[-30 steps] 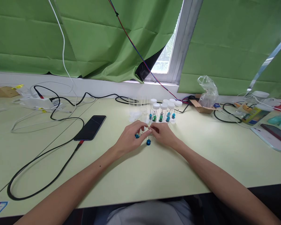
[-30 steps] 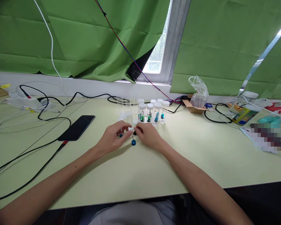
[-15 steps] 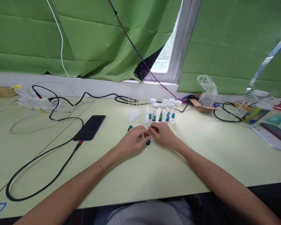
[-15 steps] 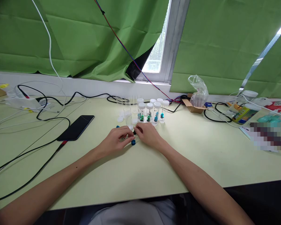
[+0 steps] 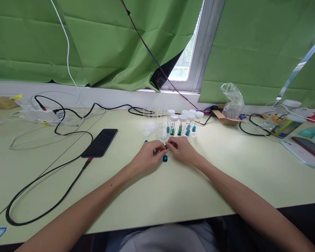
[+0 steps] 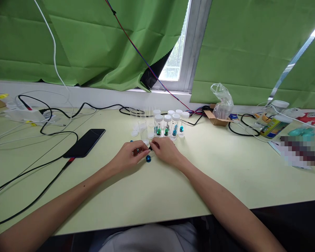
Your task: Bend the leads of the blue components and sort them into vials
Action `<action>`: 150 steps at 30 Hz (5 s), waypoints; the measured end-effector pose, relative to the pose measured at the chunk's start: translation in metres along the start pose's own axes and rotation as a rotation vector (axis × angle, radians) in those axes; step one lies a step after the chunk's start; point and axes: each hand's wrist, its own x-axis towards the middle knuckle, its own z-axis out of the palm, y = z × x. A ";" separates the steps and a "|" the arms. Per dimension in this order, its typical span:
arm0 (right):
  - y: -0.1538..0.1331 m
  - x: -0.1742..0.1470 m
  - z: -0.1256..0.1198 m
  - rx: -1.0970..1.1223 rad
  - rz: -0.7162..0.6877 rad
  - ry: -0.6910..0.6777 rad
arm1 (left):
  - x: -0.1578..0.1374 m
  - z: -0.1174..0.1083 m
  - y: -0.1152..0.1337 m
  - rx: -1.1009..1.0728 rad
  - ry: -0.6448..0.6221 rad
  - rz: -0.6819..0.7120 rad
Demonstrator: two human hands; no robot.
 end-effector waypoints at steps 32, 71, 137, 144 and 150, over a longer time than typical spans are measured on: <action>-0.002 0.000 -0.001 0.025 0.010 -0.010 | -0.002 0.000 0.005 -0.076 -0.047 -0.136; -0.014 -0.001 0.025 -0.005 -0.060 -0.170 | 0.011 -0.020 -0.007 -0.436 0.326 -0.468; -0.019 0.001 0.016 0.170 -0.050 -0.083 | 0.005 -0.021 0.001 -0.294 0.187 -0.322; -0.016 -0.001 0.015 0.093 -0.076 -0.072 | 0.006 -0.019 -0.005 -0.184 0.202 -0.285; -0.011 -0.002 0.019 0.047 -0.035 -0.134 | 0.005 -0.018 -0.006 -0.170 0.176 -0.283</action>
